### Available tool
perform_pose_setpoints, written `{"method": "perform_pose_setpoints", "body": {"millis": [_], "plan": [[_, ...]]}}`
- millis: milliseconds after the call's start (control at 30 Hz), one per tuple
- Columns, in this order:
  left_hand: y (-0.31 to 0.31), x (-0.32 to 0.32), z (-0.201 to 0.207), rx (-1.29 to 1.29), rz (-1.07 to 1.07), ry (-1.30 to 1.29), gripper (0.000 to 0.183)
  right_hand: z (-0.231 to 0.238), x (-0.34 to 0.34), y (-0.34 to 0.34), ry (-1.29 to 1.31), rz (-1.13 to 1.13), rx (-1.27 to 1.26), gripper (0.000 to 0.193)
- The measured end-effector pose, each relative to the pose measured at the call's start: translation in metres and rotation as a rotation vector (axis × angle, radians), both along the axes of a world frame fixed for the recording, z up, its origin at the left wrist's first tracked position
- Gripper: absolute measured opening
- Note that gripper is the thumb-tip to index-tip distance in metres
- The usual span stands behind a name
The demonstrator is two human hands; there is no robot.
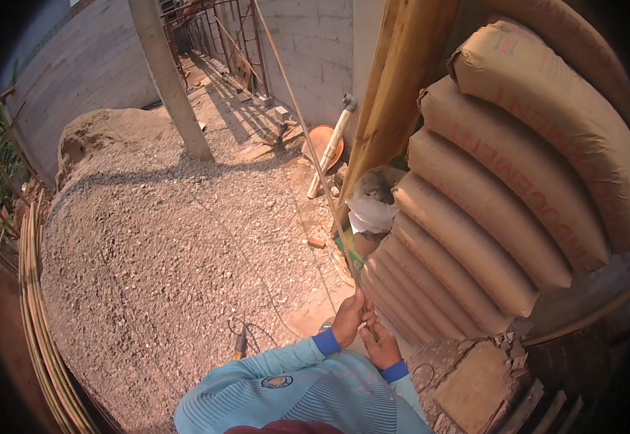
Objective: The person repeatedly picks up a long steel rebar from the ground, lifts it, and places it against a stack of cement bags. The person walks back and forth between the rebar pile and the cement bags, handling the rebar one at a time.
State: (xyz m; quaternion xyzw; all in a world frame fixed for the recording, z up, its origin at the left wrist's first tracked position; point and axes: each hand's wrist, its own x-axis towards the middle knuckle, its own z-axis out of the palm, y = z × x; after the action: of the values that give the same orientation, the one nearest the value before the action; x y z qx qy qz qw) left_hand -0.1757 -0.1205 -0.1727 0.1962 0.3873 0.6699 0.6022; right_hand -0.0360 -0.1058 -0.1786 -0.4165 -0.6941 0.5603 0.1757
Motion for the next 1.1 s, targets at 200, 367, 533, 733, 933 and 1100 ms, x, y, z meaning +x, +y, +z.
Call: {"method": "perform_pose_setpoints", "body": {"millis": [200, 367, 533, 733, 933, 1100], "plan": [[0.002, -0.001, -0.003, -0.016, 0.002, -0.02, 0.051, -0.011, 0.0, 0.002, 0.014, -0.024, -0.036, 0.041], [0.007, 0.0, -0.006, -0.02, -0.008, -0.015, 0.052, -0.018, 0.0, 0.007, -0.067, -0.042, -0.021, 0.042], [0.013, 0.001, -0.011, -0.021, -0.017, -0.02, 0.052, -0.014, 0.002, 0.013, -0.069, -0.027, -0.043, 0.042], [0.02, 0.001, -0.014, -0.044, -0.017, -0.032, 0.051, -0.021, -0.001, 0.016, 0.03, -0.069, -0.039, 0.043], [0.023, 0.001, -0.018, -0.063, -0.016, -0.031, 0.051, -0.04, -0.001, 0.021, 0.111, -0.036, 0.047, 0.027], [0.023, -0.001, -0.02, -0.034, -0.016, -0.029, 0.051, -0.043, -0.002, 0.023, 0.112, -0.028, 0.001, 0.033]]}}
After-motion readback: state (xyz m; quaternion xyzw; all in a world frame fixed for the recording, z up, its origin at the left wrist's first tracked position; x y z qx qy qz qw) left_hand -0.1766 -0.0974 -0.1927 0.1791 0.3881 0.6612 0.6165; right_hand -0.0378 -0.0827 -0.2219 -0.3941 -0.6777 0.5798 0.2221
